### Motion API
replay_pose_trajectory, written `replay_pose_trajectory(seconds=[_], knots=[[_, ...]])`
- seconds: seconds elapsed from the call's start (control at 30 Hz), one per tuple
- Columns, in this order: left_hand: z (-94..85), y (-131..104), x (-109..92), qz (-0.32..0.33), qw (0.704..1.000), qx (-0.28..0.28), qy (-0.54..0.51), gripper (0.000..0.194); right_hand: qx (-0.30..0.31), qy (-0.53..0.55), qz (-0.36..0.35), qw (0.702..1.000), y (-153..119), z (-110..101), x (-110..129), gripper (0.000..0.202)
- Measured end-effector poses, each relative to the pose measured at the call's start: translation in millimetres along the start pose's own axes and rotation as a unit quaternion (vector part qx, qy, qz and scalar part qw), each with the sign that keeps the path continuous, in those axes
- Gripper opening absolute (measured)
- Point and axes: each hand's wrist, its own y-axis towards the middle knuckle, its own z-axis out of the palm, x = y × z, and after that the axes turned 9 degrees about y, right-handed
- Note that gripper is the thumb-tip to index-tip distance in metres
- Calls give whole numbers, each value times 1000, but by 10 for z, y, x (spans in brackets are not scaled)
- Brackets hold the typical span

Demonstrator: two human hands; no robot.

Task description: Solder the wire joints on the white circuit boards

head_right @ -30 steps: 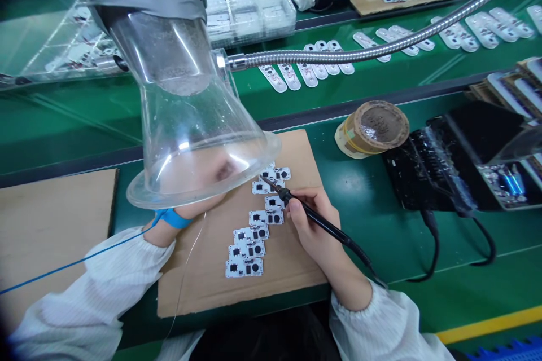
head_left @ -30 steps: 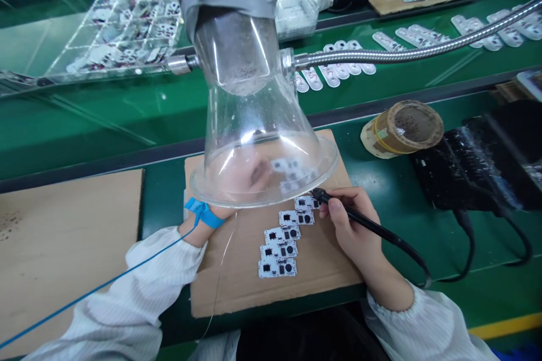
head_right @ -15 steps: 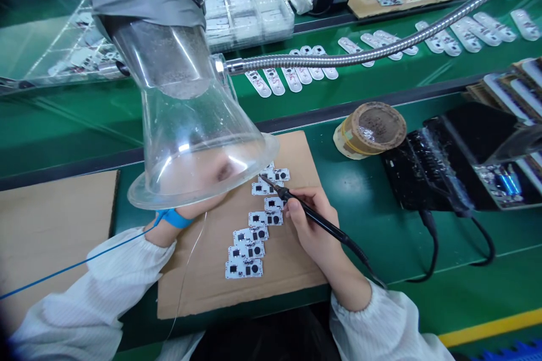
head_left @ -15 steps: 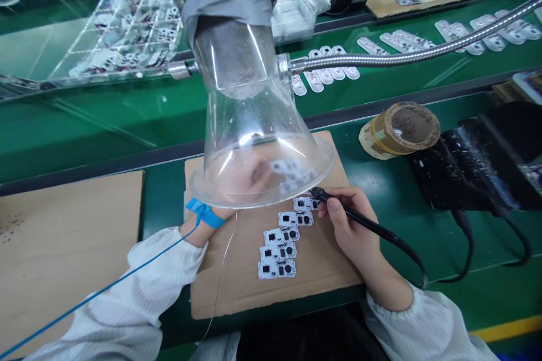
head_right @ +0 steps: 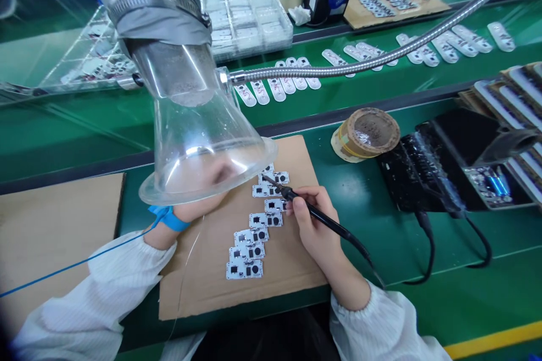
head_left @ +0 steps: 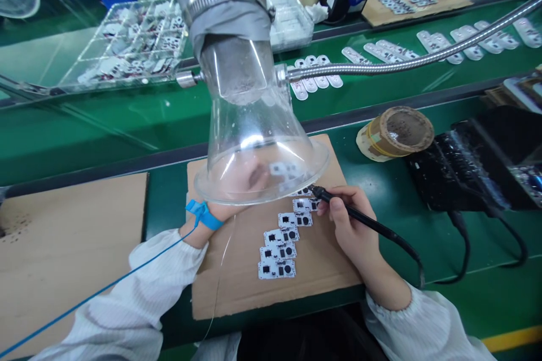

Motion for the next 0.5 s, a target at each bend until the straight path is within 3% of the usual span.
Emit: replay_pose_trajectory(seconds=[0.13, 0.3, 0.4, 0.5], knots=[[-55, -64, -22, 47, 998, -11, 26, 20, -16, 32, 1, 999, 8, 3, 31, 19], [49, -168, 32, 113, 993, -20, 16, 23, -15, 44, -1, 999, -82, -35, 56, 19], [32, -237, 99, 112, 993, -19, 25, 28, -27, 40, -14, 999, -178, -86, 67, 18], [-126, -344, 231, 93, 994, -47, 42, 30, -42, 45, -22, 998, -231, -186, 103, 18]])
